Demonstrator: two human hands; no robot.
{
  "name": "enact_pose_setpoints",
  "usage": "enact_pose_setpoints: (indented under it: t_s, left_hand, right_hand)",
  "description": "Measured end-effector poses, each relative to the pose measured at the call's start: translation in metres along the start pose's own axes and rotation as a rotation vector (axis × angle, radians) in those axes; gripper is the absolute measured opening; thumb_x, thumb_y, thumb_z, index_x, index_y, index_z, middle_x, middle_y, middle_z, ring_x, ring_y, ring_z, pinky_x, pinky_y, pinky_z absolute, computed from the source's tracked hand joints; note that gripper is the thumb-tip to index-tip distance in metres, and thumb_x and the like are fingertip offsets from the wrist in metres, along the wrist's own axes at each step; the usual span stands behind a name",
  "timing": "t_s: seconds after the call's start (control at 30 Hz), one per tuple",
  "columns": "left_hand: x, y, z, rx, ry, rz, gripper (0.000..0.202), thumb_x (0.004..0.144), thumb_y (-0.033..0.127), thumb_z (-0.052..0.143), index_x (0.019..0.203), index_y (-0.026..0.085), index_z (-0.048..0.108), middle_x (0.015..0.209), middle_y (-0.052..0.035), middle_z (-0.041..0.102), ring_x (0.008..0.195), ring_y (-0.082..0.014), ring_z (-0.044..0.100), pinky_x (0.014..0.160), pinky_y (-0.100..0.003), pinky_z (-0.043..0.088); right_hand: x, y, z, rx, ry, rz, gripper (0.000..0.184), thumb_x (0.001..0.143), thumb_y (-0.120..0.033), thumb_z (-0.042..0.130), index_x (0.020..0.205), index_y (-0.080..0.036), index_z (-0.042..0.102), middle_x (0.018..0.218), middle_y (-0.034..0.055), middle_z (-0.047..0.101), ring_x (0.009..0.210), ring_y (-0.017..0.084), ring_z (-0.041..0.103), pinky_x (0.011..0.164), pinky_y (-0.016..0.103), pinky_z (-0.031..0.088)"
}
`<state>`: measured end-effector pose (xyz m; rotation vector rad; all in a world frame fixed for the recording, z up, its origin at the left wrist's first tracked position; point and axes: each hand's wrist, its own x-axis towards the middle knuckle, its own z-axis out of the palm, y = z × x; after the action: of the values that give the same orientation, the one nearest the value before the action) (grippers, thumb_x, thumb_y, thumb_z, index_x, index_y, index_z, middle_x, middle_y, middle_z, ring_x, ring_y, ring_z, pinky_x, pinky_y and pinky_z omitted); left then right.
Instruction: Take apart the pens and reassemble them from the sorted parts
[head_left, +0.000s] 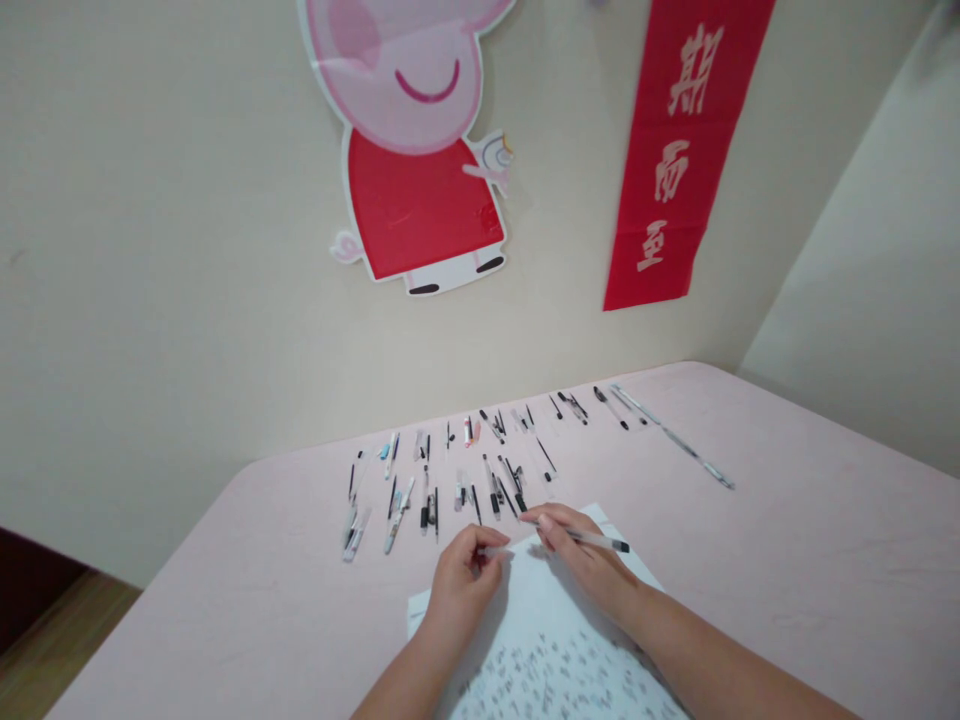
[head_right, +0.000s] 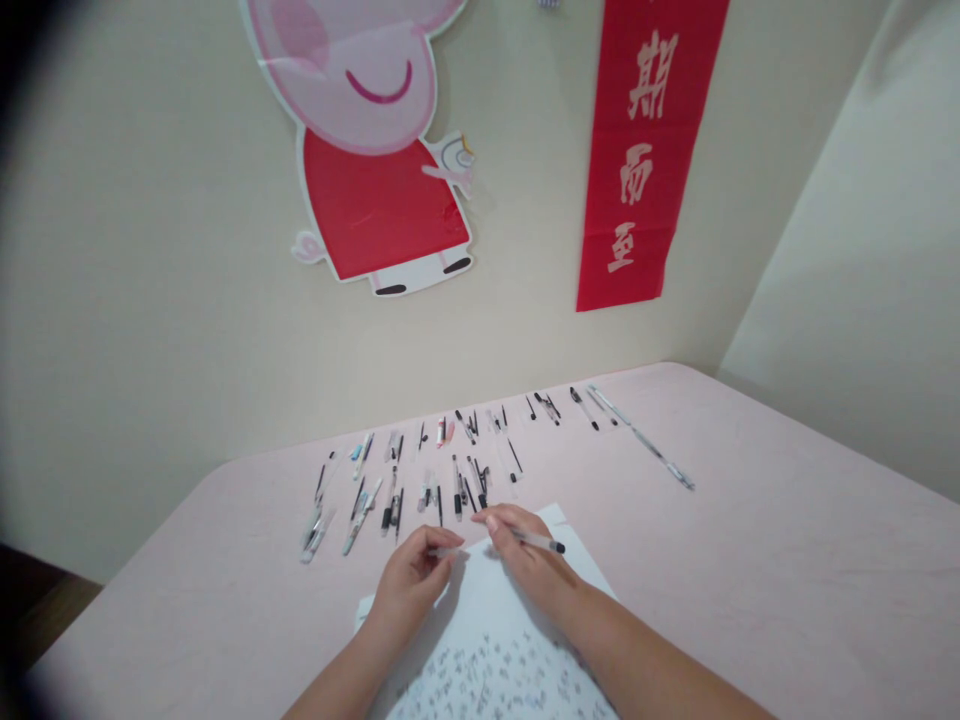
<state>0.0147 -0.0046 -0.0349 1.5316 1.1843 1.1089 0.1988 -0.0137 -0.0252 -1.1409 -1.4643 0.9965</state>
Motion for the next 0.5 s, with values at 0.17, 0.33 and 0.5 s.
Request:
enact_pose_setpoints:
  t_s: [0.17, 0.33, 0.5]
  left_hand:
    - [-0.0015, 0.0018, -0.0006, 0.021, -0.027, -0.077, 0.012, 0.072, 0.026, 0.064, 0.076, 0.016, 0.068, 0.069, -0.0039, 0.065, 0.063, -0.0144, 0.056, 0.057, -0.024, 0.044]
    - [-0.0004, -0.0003, 0.0008, -0.07, 0.0, -0.042, 0.017, 0.073, 0.029, 0.064, 0.084, 0.016, 0.067, 0.076, -0.0034, 0.061, 0.065, -0.0147, 0.06, 0.058, -0.025, 0.048]
    - [0.0015, -0.0046, 0.0016, -0.076, -0.005, 0.027, 0.016, 0.073, 0.027, 0.063, 0.085, 0.017, 0.068, 0.086, -0.0038, 0.055, 0.067, -0.0137, 0.06, 0.06, -0.026, 0.05]
  right_hand:
    - [0.0017, -0.0052, 0.0017, -0.082, -0.006, -0.001, 0.014, 0.082, -0.031, 0.051, 0.086, -0.02, 0.059, 0.072, 0.0, 0.058, 0.066, 0.015, 0.053, 0.061, 0.027, 0.043]
    - [0.0036, -0.0038, 0.0018, -0.168, -0.01, -0.055, 0.009, 0.079, -0.024, 0.05, 0.081, -0.019, 0.058, 0.076, 0.0016, 0.06, 0.073, 0.016, 0.056, 0.068, 0.029, 0.044]
    - [0.0031, -0.0015, -0.0005, -0.224, 0.001, -0.16, 0.012, 0.082, -0.023, 0.049, 0.082, -0.02, 0.061, 0.08, 0.0036, 0.061, 0.079, 0.018, 0.057, 0.074, 0.031, 0.044]
